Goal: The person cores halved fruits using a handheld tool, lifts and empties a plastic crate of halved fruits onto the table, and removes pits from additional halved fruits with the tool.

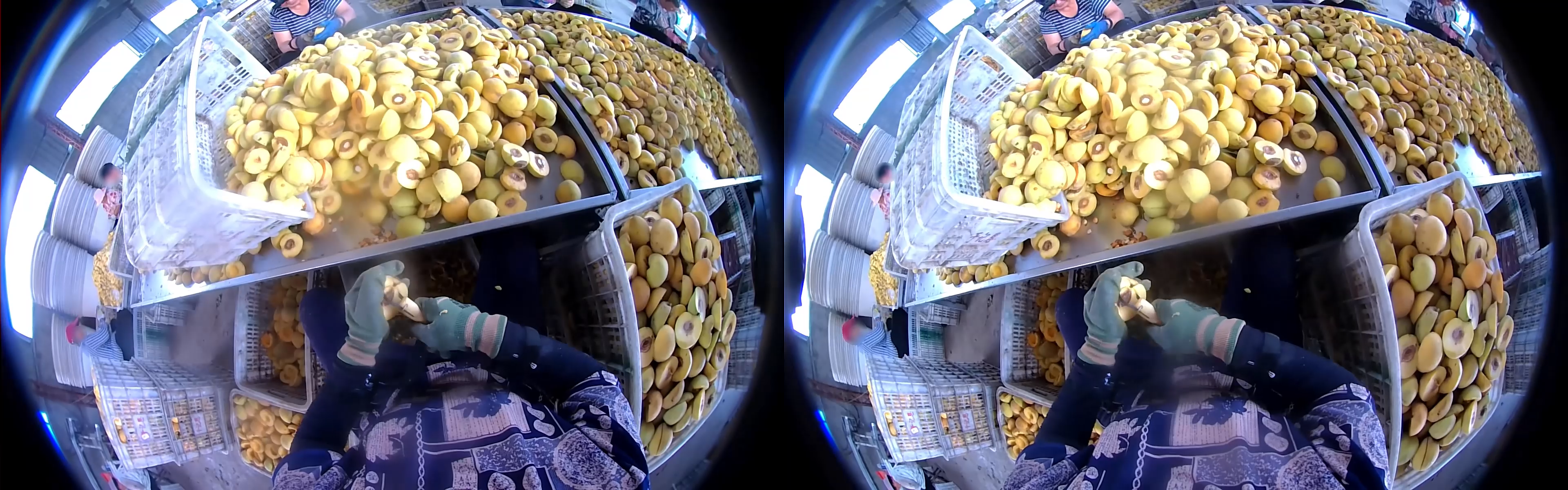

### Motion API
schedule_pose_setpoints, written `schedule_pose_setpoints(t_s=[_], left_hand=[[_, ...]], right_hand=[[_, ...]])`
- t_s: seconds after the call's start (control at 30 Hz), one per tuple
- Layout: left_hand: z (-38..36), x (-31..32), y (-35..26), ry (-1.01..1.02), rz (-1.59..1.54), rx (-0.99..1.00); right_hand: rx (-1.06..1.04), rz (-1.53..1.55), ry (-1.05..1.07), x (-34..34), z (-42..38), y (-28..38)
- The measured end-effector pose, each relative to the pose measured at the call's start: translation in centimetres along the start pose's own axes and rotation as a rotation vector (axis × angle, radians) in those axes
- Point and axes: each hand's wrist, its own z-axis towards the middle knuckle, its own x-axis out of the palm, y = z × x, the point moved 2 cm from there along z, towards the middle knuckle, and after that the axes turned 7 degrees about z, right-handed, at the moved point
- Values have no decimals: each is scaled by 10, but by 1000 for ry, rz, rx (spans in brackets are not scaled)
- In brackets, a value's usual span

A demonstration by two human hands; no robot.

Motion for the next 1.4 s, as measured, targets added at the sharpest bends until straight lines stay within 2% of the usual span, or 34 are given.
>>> schedule_pose_setpoints(t_s=[0.1, 0.2, 0.23, 0.3, 0.4, 0.47, 0.53, 0.6, 0.63, 0.7, 0.73, 0.83, 0.93, 1.03, 1.13, 1.17, 1.27, 1.37, 1.4], left_hand=[[-3, 0, 0, -60, 136, 61], [-6, 7, -1, -117, 213, 234], [-6, 8, -3, -136, 242, 307], [-4, 3, 2, -123, 154, 209], [-1, 0, 8, -129, 139, 166], [-1, 0, 7, -148, 150, 174], [-4, 3, 5, -167, 145, 177], [-5, 4, 5, -171, 112, 207], [-3, 4, 4, -174, 94, 226], [-5, 8, -13, -117, 45, 47], [-5, 8, -19, -87, 20, -42], [-1, -9, -5, 181, -86, -50], [-3, -5, -9, 68, -88, -79], [-1, -5, -2, -47, -146, -56], [-2, -6, 1, -90, -40, -101], [-3, -5, 2, -66, -65, -141], [-2, -8, 2, -7, -125, -293], [-4, -1, -9, -69, -70, -149], [-4, 1, -11, -95, -68, -100]], right_hand=[[30, 34, 47, 0, 2, -3], [209, 415, 170, 7, 4, -8], [201, 403, 152, 6, 2, -5], [189, 382, 118, 5, -3, 1], [-329, -298, -282, 20, 28, -43], [-84, 457, -32, 26, 32, -45], [82, 783, 144, 29, 26, -38], [144, 687, 229, 18, 1, -7], [132, 738, 281, 16, 3, -7], [110, 845, 385, 13, 5, -13], [103, 732, 328, 13, 5, -13], [134, 380, 159, 10, -2, 3], [113, 620, 340, 9, 5, -12], [227, 1030, 628, 6, 4, -13], [183, 780, 381, 14, 4, -8], [158, 590, 216, 18, 5, -9], [196, 670, 344, 15, 5, -13], [245, 1032, 786, 12, 13, -20], [202, 1146, 804, 15, 14, -18]])
